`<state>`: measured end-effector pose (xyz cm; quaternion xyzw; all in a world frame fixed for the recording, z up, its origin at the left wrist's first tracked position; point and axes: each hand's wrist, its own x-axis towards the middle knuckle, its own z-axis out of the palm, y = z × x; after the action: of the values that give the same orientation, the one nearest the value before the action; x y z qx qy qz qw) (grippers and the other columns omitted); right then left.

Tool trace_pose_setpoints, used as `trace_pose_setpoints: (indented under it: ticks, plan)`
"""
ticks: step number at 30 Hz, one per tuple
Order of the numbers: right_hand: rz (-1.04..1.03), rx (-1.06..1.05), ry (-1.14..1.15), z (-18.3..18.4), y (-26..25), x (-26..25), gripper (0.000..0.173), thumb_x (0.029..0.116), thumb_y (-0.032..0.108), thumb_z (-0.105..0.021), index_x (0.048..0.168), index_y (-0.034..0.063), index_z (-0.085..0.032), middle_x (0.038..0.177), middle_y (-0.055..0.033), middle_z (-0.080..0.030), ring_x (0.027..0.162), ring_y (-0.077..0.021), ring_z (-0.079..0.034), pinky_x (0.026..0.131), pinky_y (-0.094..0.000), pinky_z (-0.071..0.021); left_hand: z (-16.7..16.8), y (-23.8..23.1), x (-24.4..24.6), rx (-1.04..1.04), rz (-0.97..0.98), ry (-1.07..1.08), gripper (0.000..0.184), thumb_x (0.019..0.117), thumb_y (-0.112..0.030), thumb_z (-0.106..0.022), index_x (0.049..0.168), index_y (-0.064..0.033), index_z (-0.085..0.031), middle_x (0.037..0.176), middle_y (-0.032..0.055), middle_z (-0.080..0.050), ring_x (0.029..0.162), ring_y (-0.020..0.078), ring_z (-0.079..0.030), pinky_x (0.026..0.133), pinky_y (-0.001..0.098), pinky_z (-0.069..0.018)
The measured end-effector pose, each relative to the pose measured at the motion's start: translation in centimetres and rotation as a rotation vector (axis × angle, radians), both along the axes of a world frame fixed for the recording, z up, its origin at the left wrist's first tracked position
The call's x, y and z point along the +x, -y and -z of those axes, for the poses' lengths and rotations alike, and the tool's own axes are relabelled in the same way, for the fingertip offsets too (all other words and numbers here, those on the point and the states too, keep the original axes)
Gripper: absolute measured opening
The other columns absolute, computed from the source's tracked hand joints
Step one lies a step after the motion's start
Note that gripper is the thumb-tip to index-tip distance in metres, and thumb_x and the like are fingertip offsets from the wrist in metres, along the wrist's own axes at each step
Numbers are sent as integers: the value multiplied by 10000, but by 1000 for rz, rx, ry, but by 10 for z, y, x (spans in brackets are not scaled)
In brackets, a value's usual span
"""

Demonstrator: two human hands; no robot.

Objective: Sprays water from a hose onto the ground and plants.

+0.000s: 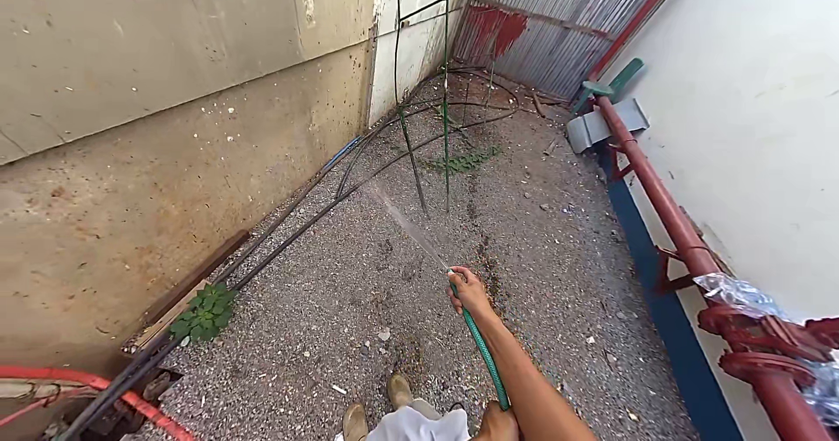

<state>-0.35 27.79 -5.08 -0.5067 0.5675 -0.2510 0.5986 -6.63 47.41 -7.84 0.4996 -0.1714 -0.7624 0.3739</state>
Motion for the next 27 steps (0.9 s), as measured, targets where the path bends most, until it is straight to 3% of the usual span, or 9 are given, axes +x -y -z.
trace_pose_setpoints:
  ticks: [3,6,10,13,19,23,27]
  plan:
    - [-78,26,-18,2,-3,5,313,1114,223,-472,1384,65,-480,616,-16,-489,391,-81,-419,361,-230,-382,-25,-2,12,-17,28,-9,368,1115,-208,-352,799,-104,-509,543,-39,-435,429,62,-381,439,227,-343]
    - [-113,33,-50,6,-4,9,312,1113,233,-476,1379,72,-488,617,-18,-498,398,-84,-432,374,-234,-391,-25,-4,13,-44,-12,-38,368,1116,-211,-358,804,-109,-524,554,-45,-447,440,58,-394,445,230,-352]
    - [48,-79,-63,3,0,2,348,1116,227,-463,1421,59,-461,628,-36,-503,405,-107,-446,384,-268,-419,-20,0,9,6,-40,-39,375,1097,-198,-356,752,-127,-483,508,-52,-408,398,53,-361,414,221,-328]
    - [169,-185,-42,-6,8,-6,365,1117,227,-459,1438,53,-448,608,-42,-513,389,-111,-451,365,-278,-422,-43,5,20,72,-8,-4,400,1115,-209,-359,743,-127,-480,492,-48,-403,377,53,-348,393,211,-316]
    - [144,-194,-83,-16,9,-5,365,1118,239,-459,1442,69,-450,620,-38,-514,401,-113,-457,379,-275,-425,-30,7,21,-8,32,19,342,1113,-213,-383,820,-100,-519,548,-30,-434,418,71,-382,428,232,-351]
    - [20,-99,-104,-9,4,8,360,1116,246,-469,1432,76,-454,623,-31,-503,411,-108,-454,394,-264,-419,-26,7,21,-22,40,-44,378,1106,-193,-361,754,-127,-484,504,-50,-411,395,53,-356,411,216,-323]
    - [-107,-25,-103,1,-2,24,366,1110,272,-481,1434,103,-465,647,-32,-530,424,-111,-467,407,-268,-425,1,7,15,-26,-58,-101,377,1076,-126,-377,708,-152,-456,471,-60,-391,366,49,-337,384,216,-313]
